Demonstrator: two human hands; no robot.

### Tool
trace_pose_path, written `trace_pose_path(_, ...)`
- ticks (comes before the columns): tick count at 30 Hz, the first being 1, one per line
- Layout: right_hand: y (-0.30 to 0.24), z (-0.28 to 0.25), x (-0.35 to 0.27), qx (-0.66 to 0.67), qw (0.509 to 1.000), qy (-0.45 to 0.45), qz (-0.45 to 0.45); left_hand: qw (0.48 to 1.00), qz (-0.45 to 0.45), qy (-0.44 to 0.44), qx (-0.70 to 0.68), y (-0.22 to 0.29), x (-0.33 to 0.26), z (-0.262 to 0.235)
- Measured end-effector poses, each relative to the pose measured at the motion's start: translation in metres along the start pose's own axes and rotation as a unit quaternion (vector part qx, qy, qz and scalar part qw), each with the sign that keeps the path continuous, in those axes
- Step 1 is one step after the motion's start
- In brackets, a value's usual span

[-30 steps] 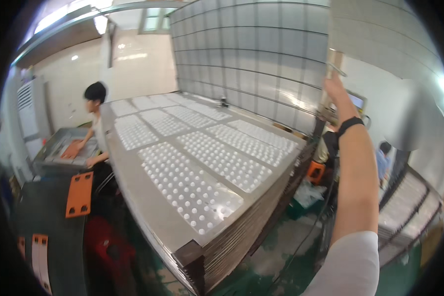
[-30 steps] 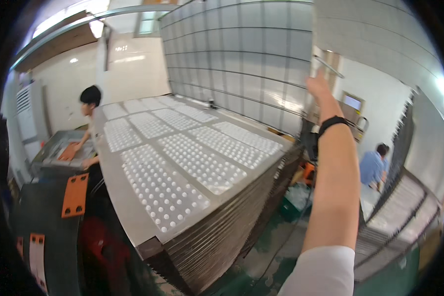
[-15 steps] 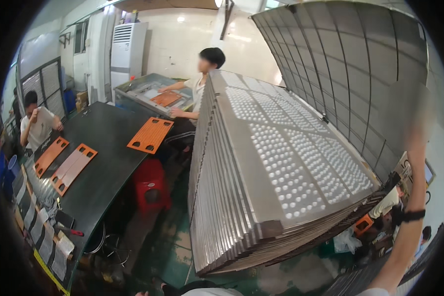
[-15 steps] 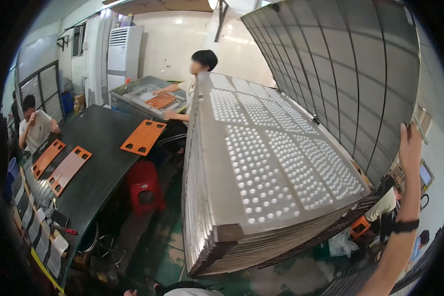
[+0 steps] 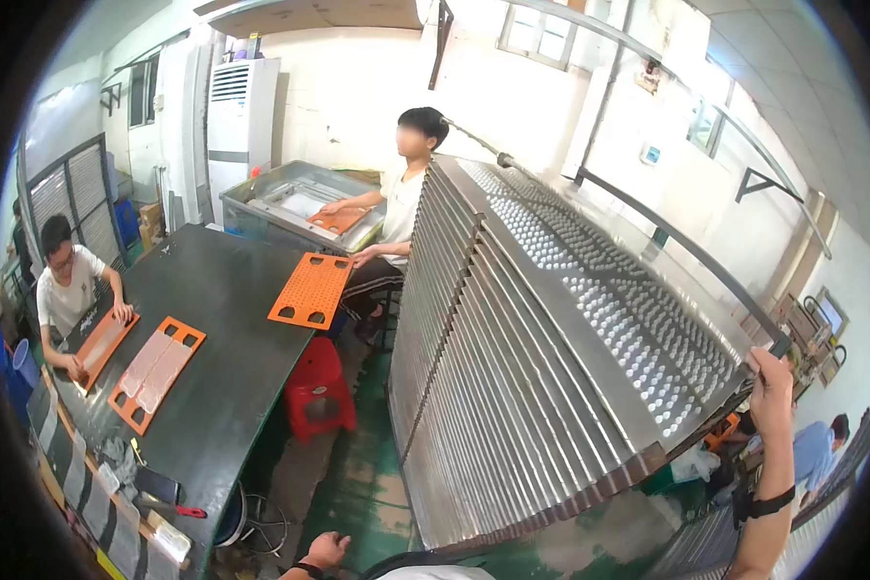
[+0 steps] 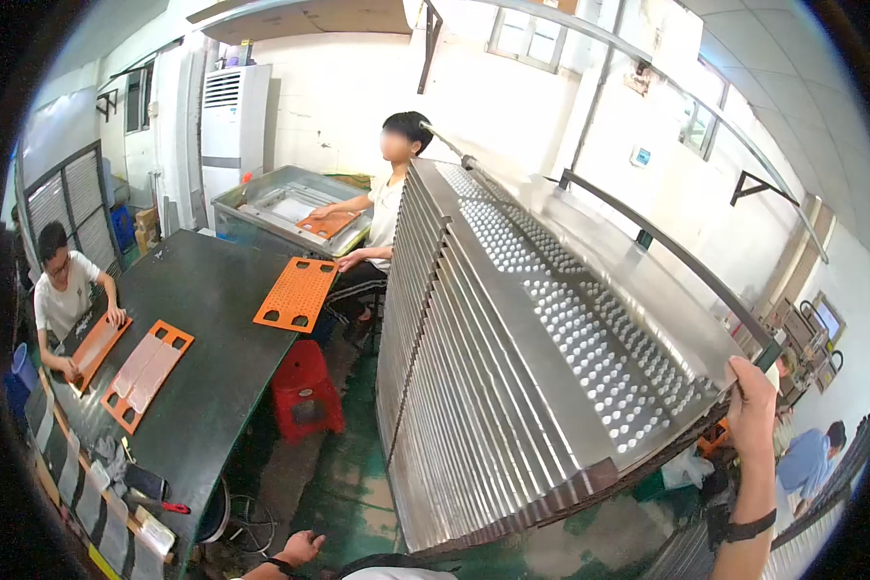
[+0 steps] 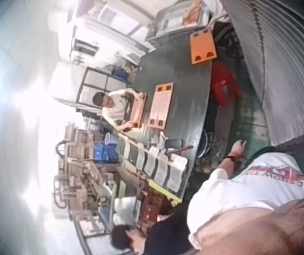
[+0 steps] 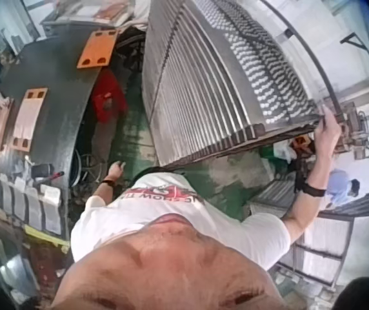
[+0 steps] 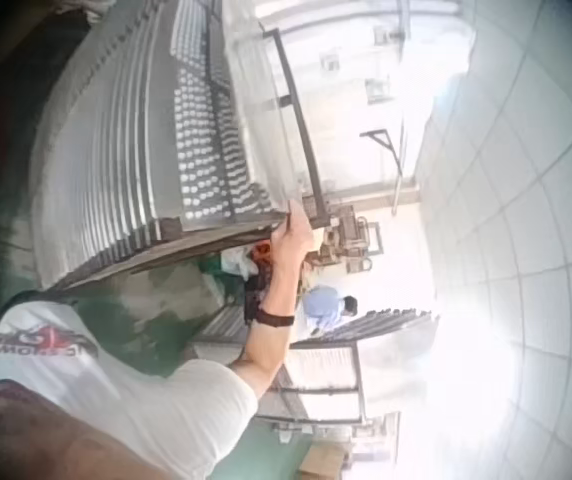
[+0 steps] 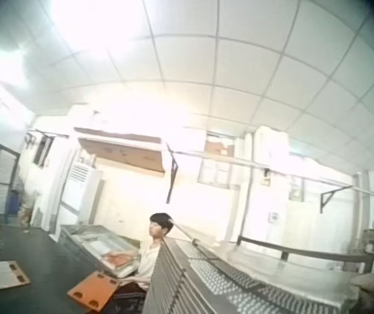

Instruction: Manually assemble and rack printed sheets onto a drying rack in a lighting factory setting.

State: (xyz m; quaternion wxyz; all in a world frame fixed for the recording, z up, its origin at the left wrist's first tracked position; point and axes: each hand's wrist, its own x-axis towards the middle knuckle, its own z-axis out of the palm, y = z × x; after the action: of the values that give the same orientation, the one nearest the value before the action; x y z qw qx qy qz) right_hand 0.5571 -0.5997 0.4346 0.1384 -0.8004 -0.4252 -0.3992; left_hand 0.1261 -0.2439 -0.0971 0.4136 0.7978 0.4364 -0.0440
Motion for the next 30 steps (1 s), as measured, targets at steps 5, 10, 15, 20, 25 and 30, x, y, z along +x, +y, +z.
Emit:
trace_pose_path(5,-0.040,0.005,-0.017,-0.050,0.997,0.032,0.052,0.999,0.040,-0.022,0.027,-0.013,0.004,-0.041)
trace_pose_path(10,0.006,0.031,-0.133,-0.162,0.938,-0.063,0.300,0.995,0.090,0.043,0.007,-0.013,0.000,-0.088)
trace_pose_path(15,-0.036,0.180,-0.404,0.212,0.581,-0.765,0.179,0.991,0.073,0.106,-0.030,-0.018,-0.021,-0.115)
trace_pose_path(20,-0.231,0.306,-0.382,0.327,0.436,-0.838,0.037,0.983,0.060,0.168,-0.048,-0.032,-0.024,-0.130)
trace_pose_path(25,-0.407,0.432,-0.189,0.230,0.724,-0.650,-0.010,0.950,-0.041,0.290,-0.105,-0.063,-0.038,-0.140)
trace_pose_path(30,-0.614,0.529,-0.094,0.386,0.739,-0.549,0.061,0.911,-0.150,0.372,-0.096,-0.072,-0.043,-0.147)
